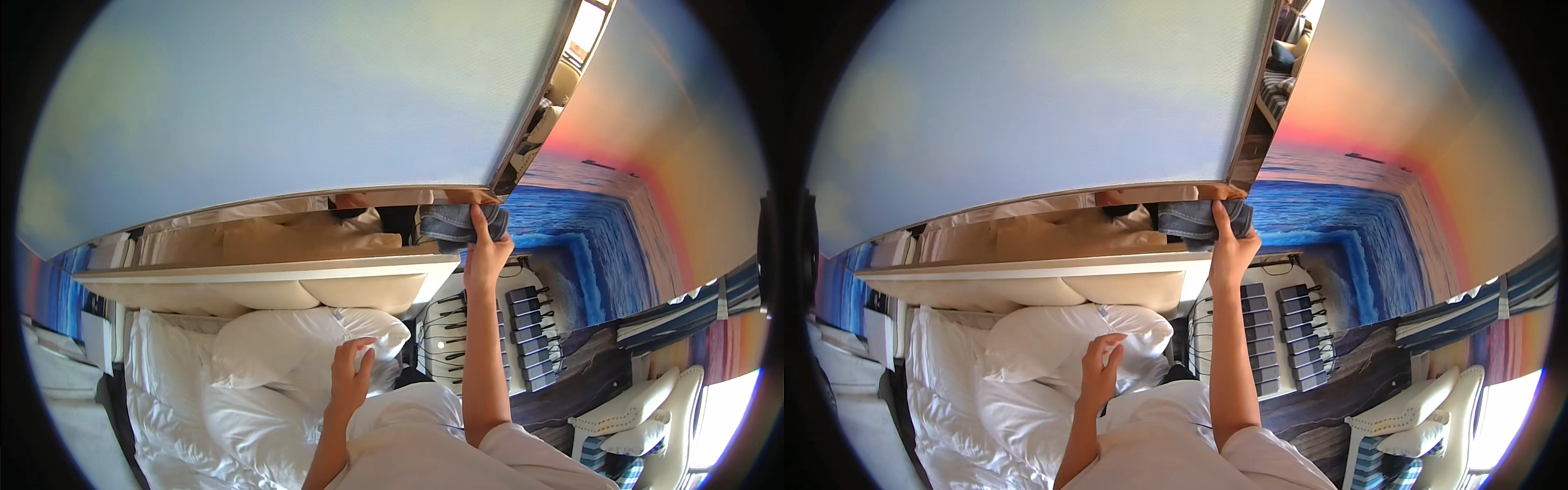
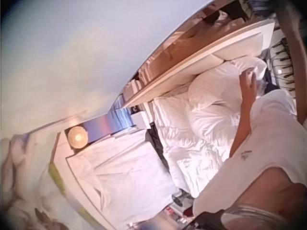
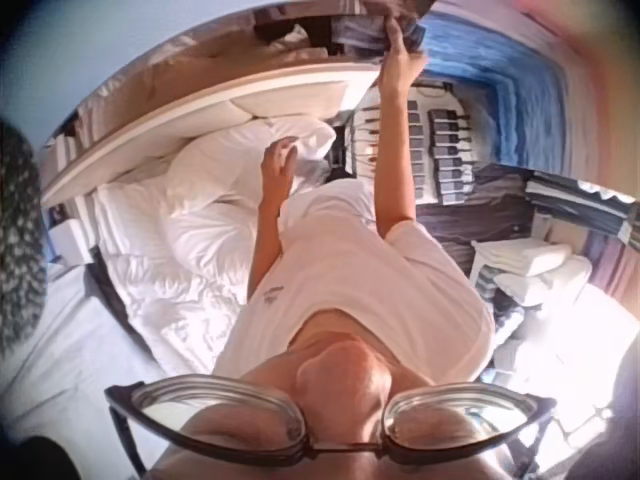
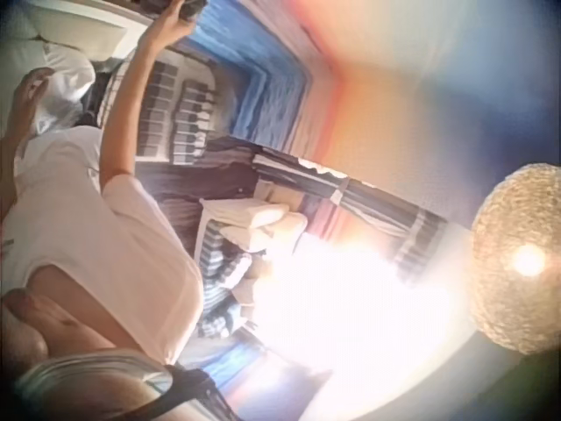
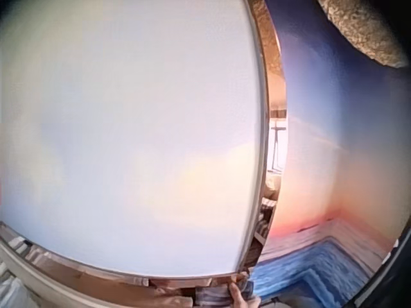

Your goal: The person wipes a large wall-mounted mirror with a gray cloth, moving in circular and sweeping motions across the surface. The person then wipes the wooden frame below the mirror and folds the cloth.

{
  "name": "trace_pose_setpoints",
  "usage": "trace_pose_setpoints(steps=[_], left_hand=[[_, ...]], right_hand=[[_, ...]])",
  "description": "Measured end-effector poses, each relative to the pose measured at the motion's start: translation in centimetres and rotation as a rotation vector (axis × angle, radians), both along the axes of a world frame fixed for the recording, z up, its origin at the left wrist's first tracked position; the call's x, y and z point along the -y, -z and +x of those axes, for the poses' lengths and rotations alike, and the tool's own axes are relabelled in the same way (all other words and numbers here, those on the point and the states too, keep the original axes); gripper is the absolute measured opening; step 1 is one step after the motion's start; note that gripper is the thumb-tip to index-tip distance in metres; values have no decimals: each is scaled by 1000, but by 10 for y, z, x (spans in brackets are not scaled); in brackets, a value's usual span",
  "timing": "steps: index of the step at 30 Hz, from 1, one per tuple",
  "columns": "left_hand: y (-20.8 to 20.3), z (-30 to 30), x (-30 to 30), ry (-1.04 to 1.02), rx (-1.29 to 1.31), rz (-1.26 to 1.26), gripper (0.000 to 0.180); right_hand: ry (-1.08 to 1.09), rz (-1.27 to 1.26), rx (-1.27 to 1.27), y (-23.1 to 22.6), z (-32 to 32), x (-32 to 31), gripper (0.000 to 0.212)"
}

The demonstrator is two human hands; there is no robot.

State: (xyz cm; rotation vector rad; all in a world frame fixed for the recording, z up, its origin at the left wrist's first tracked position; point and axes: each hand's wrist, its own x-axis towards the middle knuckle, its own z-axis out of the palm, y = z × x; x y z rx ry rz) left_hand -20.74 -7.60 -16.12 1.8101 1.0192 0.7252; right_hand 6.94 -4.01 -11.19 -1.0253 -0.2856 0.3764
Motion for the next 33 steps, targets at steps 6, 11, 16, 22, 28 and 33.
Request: trace_pose_setpoints(steps=[6,11,16,22,28,33], left_hand=[[-10,15,10,77,19,-23,17],[-5,16,11,163,-1,-21,17],[-14,15,-1,251,-1,1,17],[-6,-13,-21,326,13,43,17],[8,-72,-48,253,13,92,18],[20,-109,-69,174,43,48,19]], right_hand=[[61,-66,145,74,1,5,8],[26,-67,100,21,-7,3,15],[119,-180,248,30,0,-2,20],[190,-342,163,95,-2,10,17],[179,-15,125,21,-11,-16,19],[340,-129,86,155,-13,-11,20]])
